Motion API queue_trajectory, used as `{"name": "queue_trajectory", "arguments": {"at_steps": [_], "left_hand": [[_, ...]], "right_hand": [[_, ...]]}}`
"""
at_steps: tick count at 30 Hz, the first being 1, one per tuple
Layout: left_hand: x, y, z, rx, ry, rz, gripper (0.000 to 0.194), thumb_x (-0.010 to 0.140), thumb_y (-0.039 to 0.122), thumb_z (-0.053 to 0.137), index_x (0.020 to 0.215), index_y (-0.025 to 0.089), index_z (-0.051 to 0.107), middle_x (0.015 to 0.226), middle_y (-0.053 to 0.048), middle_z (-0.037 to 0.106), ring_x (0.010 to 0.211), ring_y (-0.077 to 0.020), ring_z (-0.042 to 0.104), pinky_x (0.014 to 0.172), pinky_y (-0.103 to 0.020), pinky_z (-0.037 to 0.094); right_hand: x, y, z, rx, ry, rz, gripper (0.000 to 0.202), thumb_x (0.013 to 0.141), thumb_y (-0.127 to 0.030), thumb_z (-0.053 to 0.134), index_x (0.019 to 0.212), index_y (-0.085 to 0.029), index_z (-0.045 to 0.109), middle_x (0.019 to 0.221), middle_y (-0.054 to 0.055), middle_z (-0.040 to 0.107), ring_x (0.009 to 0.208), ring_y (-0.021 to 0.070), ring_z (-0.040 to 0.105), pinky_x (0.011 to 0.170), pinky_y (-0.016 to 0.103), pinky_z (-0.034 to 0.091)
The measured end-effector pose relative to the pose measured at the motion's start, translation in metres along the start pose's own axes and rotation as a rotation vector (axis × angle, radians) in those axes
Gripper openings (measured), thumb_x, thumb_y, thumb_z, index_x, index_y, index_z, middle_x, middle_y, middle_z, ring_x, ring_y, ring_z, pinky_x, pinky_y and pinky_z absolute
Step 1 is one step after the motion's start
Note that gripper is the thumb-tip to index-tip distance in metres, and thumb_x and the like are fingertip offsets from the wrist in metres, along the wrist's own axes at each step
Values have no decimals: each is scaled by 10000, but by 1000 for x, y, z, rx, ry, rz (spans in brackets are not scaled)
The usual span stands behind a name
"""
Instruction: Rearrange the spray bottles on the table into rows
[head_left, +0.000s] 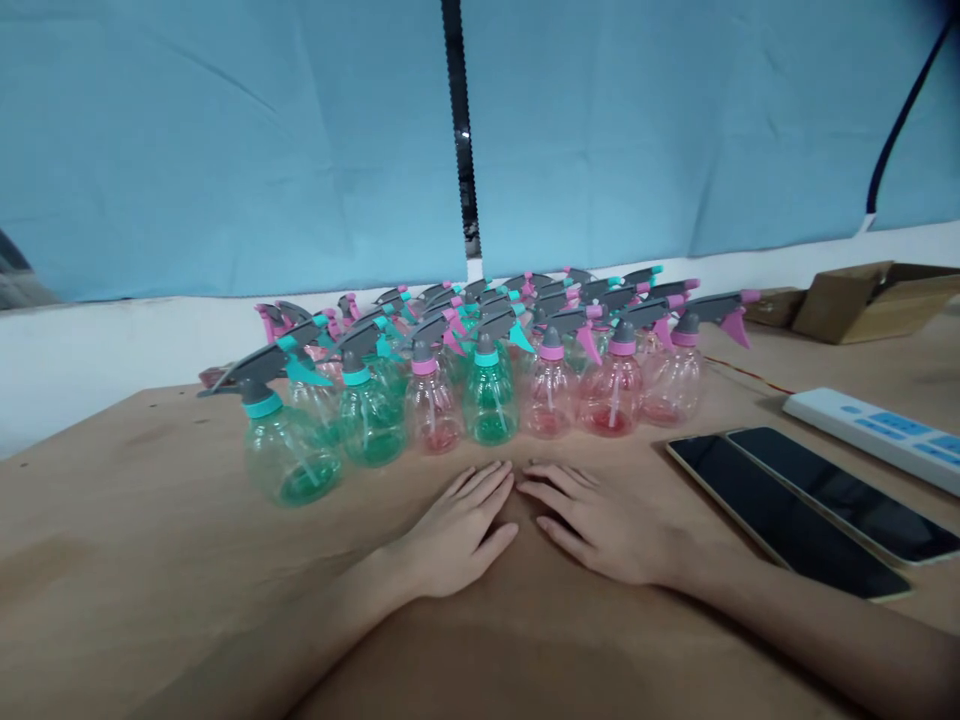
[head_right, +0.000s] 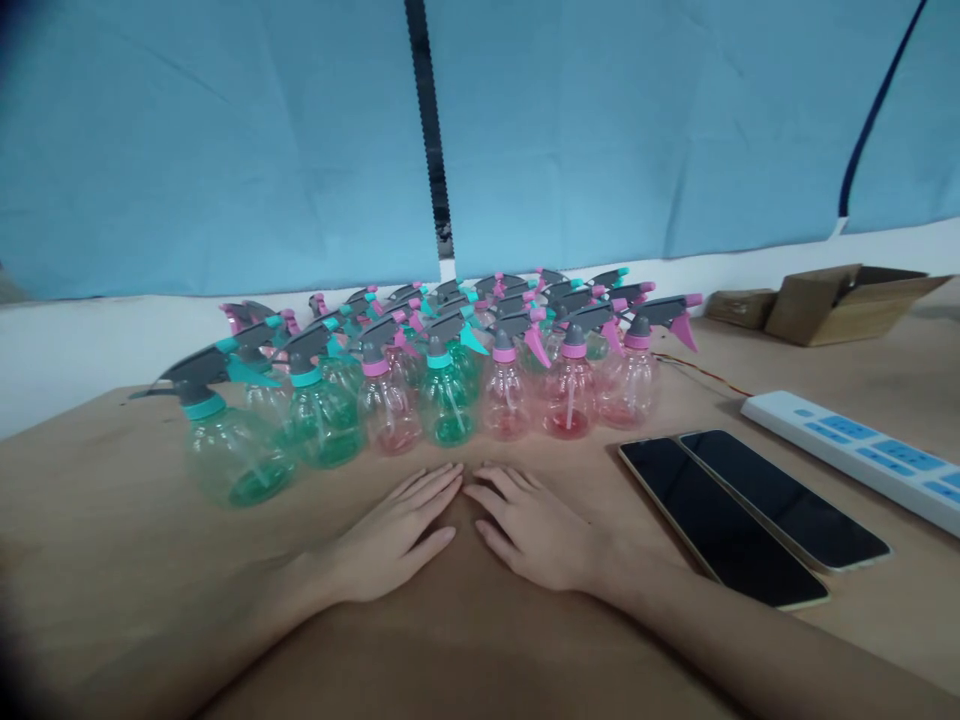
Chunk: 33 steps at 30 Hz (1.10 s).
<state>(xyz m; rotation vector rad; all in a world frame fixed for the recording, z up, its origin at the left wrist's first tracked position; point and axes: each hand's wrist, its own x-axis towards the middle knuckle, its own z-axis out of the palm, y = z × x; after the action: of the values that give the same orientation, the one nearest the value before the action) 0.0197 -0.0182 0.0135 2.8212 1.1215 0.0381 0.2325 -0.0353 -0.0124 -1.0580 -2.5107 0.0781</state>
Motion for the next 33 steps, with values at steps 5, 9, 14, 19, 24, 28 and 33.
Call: {"name": "queue_trajectory", "arguments": {"at_steps": [5, 9, 14, 19, 24, 28, 33], "left_hand": [[-2, 1, 0, -21, 31, 3, 555, 918, 392, 284, 1369, 70, 312, 1442, -132, 291, 1338, -236, 250, 1084, -416, 244], [-2, 1, 0, -8, 27, 1, 552, 918, 383, 289, 1372, 70, 304, 1447, -124, 285, 1339, -231, 248, 1087, -412, 242], [-2, 1, 1, 19, 8, -3, 563, 922, 397, 273, 1381, 71, 284, 1457, -117, 265, 1341, -223, 240, 1095, -393, 229], [-1, 0, 2, 33, 21, -10, 561, 923, 401, 275, 1374, 69, 300, 1454, -119, 274, 1339, -225, 246, 1096, -391, 230], [-2, 0, 3, 44, 25, -1, 553, 922, 395, 276, 1375, 77, 298, 1453, -114, 276, 1338, -219, 249, 1090, -390, 246], [-2, 0, 3, 47, 31, 2, 550, 922, 394, 279, 1374, 81, 299, 1452, -112, 278, 1336, -220, 254, 1084, -397, 258], [-1, 0, 2, 38, 28, 4, 552, 922, 387, 286, 1369, 64, 308, 1448, -124, 282, 1333, -233, 258, 1080, -413, 264]], "right_hand": [[-1, 1, 3, -22, -3, 8, 404, 918, -287, 364, 1295, -163, 438, 1291, 124, 476, 1196, 229, 424, 996, 444, 363], [-2, 1, 5, -62, -14, 16, 432, 924, -290, 351, 1326, -142, 410, 1349, 120, 444, 1262, 235, 356, 1042, 468, 297], [-2, 1, 5, -64, -23, 17, 447, 928, -305, 344, 1330, -123, 408, 1368, 129, 425, 1269, 231, 353, 1042, 447, 307], [-1, 1, 4, -62, -16, 17, 440, 923, -296, 347, 1330, -142, 414, 1355, 126, 442, 1252, 234, 381, 1030, 456, 323], [-1, 1, 4, -85, -30, 15, 447, 925, -303, 348, 1327, -120, 416, 1361, 130, 433, 1260, 231, 370, 1038, 441, 319], [-1, 1, 3, -98, -49, 14, 451, 926, -299, 344, 1330, -109, 411, 1365, 136, 426, 1261, 237, 367, 1038, 447, 317], [-1, 0, 2, -92, -52, 18, 454, 928, -298, 341, 1334, -105, 405, 1365, 136, 426, 1259, 234, 370, 1038, 441, 318]]}}
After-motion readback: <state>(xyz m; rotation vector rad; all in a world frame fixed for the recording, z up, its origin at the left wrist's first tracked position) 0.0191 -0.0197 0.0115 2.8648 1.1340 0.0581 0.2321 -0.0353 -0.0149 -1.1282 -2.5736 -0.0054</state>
